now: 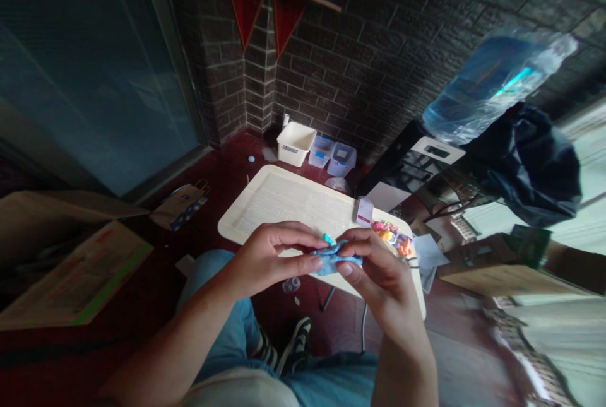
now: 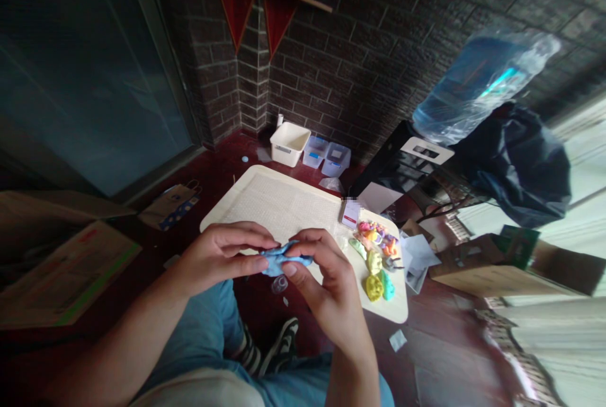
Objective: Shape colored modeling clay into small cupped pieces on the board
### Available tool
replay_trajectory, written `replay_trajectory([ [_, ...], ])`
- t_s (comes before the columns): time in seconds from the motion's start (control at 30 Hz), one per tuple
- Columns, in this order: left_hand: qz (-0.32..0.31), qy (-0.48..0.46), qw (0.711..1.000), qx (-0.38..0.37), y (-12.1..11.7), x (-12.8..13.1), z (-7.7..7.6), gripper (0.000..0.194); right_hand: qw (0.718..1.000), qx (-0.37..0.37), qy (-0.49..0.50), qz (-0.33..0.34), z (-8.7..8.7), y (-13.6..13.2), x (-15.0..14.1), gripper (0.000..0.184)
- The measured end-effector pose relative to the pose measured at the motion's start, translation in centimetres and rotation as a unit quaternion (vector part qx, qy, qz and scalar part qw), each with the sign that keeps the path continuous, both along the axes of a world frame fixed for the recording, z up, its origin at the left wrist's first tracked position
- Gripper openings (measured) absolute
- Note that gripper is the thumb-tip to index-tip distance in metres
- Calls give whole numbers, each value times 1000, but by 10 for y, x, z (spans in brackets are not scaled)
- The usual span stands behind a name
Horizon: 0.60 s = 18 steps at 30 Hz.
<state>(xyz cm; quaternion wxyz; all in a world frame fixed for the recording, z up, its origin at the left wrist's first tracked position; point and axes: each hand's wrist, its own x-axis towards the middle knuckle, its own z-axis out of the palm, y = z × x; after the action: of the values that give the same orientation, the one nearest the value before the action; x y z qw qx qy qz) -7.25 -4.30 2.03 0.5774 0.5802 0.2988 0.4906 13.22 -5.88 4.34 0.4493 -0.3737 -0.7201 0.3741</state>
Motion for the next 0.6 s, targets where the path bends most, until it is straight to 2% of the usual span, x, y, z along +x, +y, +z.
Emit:
replay_trajectory([
  [0.3, 33, 36, 999, 4, 3, 3, -2, 15, 999, 8, -30, 16, -2, -1, -2, 14],
  [0.6, 95, 130, 981, 107, 0, 9, 2, 15, 993, 54, -95, -32, 4, -3, -9, 10],
])
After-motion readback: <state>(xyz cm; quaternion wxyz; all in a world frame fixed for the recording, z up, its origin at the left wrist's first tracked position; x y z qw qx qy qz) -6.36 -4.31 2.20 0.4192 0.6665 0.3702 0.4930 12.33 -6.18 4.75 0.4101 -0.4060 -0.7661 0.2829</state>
